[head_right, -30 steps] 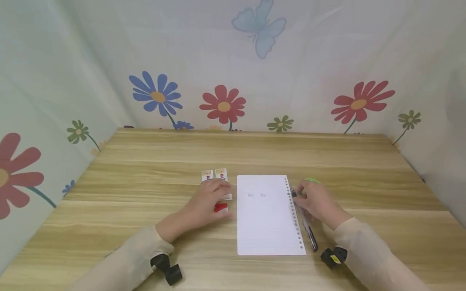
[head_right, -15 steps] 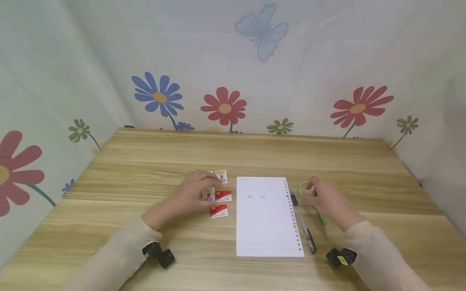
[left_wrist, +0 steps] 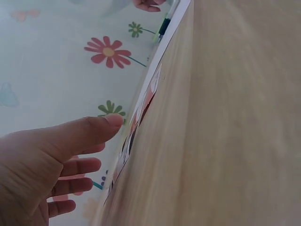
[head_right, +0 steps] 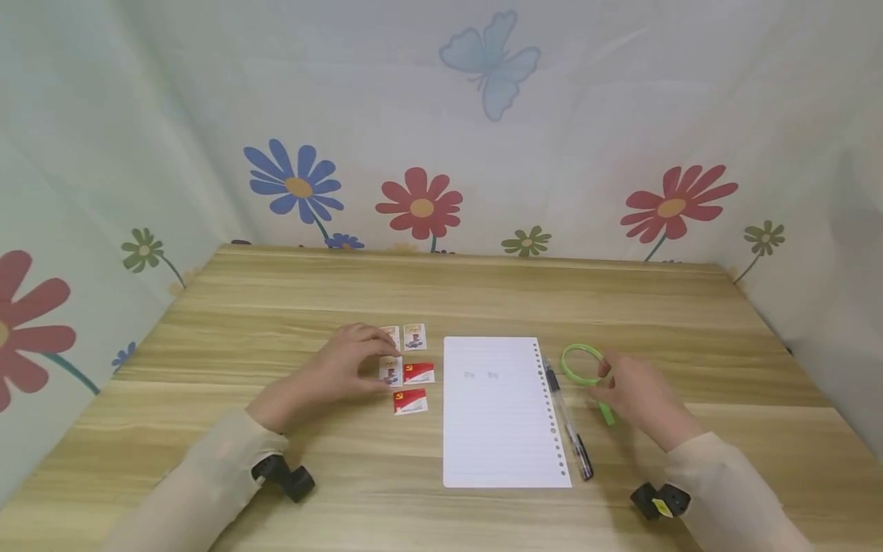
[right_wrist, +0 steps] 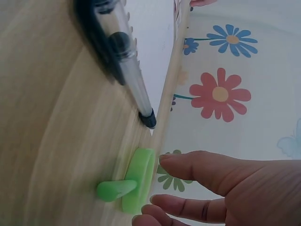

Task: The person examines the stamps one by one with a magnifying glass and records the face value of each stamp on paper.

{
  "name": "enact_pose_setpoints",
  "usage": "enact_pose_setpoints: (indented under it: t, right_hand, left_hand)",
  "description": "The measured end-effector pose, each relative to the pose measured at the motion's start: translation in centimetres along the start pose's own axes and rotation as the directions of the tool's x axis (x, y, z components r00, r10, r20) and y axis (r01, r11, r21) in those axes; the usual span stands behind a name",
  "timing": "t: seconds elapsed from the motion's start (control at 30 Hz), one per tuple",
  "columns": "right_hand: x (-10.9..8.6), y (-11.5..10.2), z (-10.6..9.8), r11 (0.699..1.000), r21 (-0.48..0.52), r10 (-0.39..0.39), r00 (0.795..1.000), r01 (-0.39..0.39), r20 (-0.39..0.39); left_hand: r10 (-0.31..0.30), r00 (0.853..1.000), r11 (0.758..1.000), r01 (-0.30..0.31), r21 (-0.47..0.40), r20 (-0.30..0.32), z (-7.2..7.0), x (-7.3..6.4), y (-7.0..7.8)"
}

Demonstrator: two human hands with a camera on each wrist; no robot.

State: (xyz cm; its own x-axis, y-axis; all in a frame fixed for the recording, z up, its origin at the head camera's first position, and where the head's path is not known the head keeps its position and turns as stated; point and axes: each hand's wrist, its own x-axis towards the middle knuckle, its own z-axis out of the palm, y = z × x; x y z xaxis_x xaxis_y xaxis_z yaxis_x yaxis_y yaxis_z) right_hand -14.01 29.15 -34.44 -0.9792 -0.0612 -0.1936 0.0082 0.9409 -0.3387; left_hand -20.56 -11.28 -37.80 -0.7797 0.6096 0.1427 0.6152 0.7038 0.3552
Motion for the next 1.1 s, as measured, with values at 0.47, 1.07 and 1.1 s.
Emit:
enact_pose_setpoints:
  t: [0.47, 1.07, 1.1]
  right_hand:
    - [-0.3, 1.2, 1.6, 1.0, 0.007, -0.03, 1.0, 0.03, 0.005]
    - [-0.2, 2.0, 0.7, 0.999, -0.003, -0.043, 0.999, 0.043, 0.02]
    - [-0.2, 2.0, 0.5, 0.999, -0.011, -0.047, 0.999, 0.047, 0.019]
  left_hand:
    - [0.004, 1.0, 0.999, -0.004, 0.035, -0.006, 0.6, -0.4, -1.7]
    - [0.01, 1.0, 1.0, -0.01, 0.024, -0.006, 1.2, -0.4, -2.6]
    - [0.009, 1.0, 1.0, -0.009, 0.022, -0.006, 1.2, -0.4, -2.6]
